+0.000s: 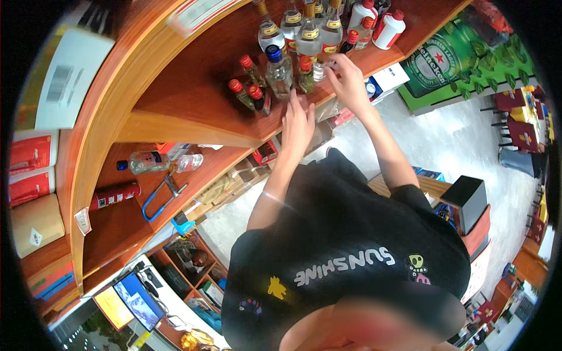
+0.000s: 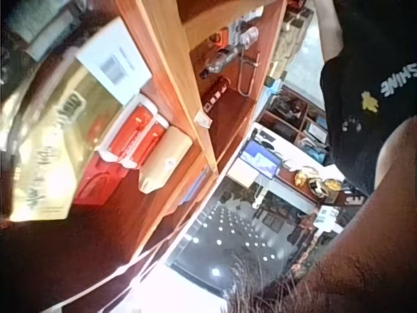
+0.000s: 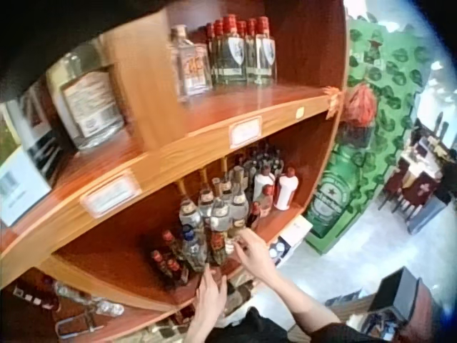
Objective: The person is inspecting and rearranging various liquor bottles on a wooden shelving unit.
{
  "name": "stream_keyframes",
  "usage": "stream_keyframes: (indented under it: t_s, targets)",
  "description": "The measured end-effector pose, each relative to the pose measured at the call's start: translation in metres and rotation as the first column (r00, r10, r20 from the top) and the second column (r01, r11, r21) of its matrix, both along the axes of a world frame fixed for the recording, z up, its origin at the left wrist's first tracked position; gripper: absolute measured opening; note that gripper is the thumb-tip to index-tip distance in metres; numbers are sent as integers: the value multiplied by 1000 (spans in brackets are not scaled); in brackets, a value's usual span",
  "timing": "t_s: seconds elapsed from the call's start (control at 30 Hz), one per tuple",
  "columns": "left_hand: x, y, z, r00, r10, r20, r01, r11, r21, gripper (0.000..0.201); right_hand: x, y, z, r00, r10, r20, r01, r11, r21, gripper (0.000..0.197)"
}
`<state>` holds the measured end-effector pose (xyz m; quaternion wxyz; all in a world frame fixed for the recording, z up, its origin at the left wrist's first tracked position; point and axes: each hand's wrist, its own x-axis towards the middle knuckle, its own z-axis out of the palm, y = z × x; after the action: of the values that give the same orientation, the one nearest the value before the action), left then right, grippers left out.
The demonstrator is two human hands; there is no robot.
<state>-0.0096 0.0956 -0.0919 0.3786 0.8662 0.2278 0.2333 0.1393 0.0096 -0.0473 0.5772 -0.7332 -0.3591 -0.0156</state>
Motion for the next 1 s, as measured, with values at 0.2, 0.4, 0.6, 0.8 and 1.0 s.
stream_keyframes:
  t_s: [0.2,0.4,0.6,0.8,1.0]
  targets:
    - [64,-14,9,960,229,-164,-226,973,39,54,50,21,8,870,441,222,-271,802,-533,53]
    - [83,-17,-4,840,504,-202,-474,862,178,43,60,18,-2,830,537,149,-419,777,-469,51]
    - [57,-33,-10,828,561,-7,-545,806,230,40,59,6,1,744,653,141,-606,748,-270,45]
    - [-2,-62,42,911,408,52,-383,888,-255,34,44,-29,20,651,754,-83,-758,641,-120,43]
    - [-37,-74,71,891,317,326,-4,722,-692,26,-4,-64,22,406,683,-607,-776,609,166,27]
